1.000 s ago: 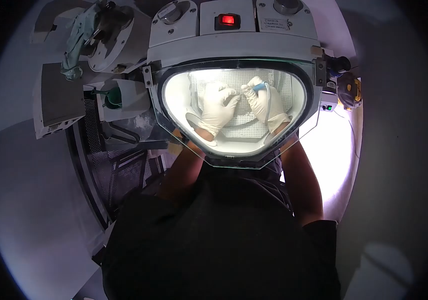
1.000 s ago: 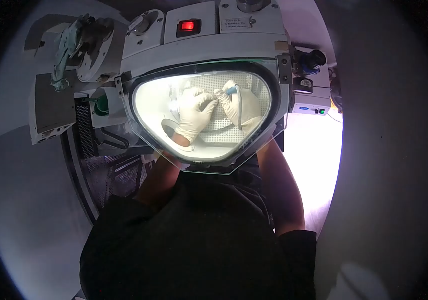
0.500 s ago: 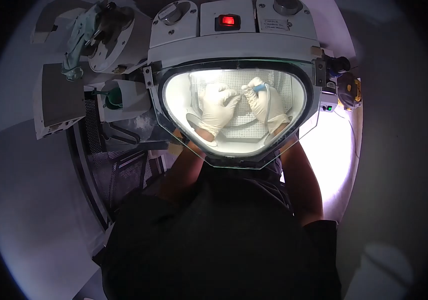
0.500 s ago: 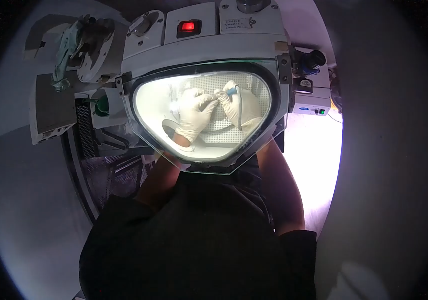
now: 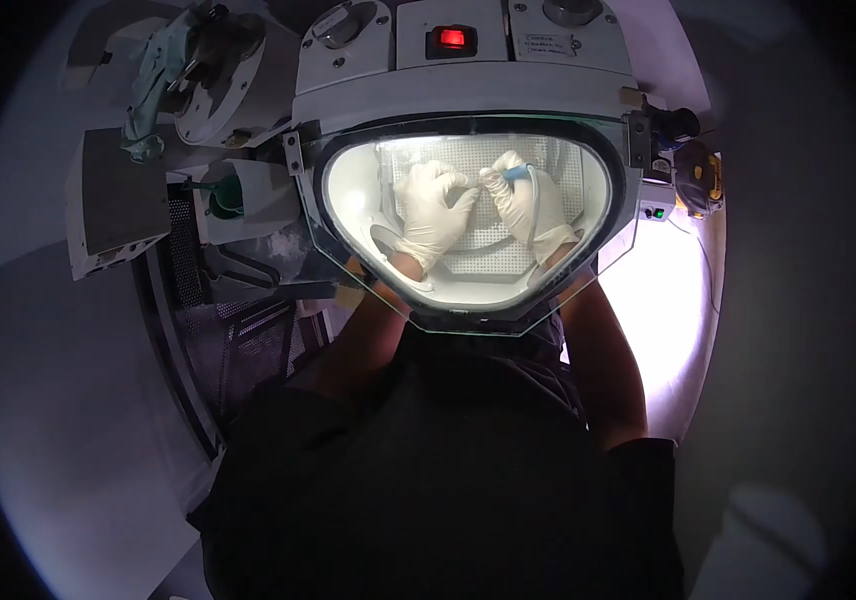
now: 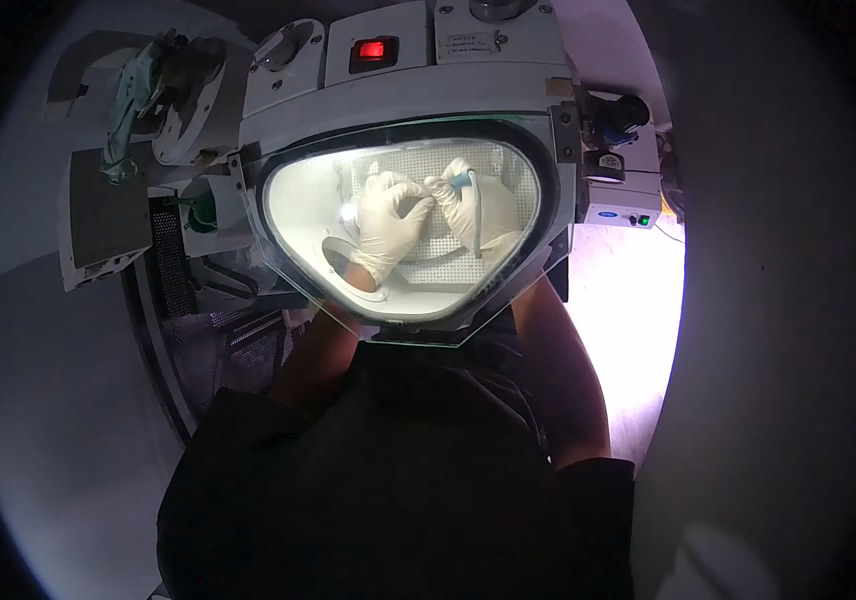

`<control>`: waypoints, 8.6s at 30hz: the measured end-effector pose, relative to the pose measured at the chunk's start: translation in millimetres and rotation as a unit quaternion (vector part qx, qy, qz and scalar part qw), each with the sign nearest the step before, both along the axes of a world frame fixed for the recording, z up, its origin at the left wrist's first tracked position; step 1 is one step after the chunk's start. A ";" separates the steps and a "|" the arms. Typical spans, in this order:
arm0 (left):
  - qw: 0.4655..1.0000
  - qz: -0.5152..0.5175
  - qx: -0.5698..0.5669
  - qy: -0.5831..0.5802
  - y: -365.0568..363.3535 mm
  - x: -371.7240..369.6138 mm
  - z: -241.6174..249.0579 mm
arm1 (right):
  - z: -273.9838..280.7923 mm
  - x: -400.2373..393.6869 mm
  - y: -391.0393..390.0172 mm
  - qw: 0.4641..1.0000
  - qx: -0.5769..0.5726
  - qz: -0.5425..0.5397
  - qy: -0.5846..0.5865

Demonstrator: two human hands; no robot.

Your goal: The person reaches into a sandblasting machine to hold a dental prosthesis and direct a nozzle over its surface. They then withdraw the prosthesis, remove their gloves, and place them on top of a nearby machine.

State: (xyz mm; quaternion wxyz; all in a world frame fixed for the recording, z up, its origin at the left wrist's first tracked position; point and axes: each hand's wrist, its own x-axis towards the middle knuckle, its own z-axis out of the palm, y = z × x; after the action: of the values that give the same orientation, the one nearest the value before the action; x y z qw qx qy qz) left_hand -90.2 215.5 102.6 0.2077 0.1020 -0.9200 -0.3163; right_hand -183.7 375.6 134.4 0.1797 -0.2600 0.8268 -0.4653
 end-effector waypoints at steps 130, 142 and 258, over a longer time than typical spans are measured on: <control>0.994 -0.010 0.032 -0.104 -0.2 -8.0 14.2 | -9.9 1.8 7.9 0.999 -0.031 -0.015 0.009; 0.991 0.011 0.042 -0.128 1.0 -7.8 14.2 | -5.8 1.1 10.0 1.000 -0.017 0.008 0.005; 0.882 -0.063 0.436 -0.166 0.0 -5.3 32.2 | 16.9 -1.5 11.3 0.985 -0.161 -0.009 -0.061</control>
State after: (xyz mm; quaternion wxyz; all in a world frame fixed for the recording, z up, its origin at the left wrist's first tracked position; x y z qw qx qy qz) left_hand -95.5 215.5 134.9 -0.0337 0.1751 -0.7146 -0.6765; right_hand -185.2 387.0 151.3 0.1814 -0.2491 0.7312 -0.6085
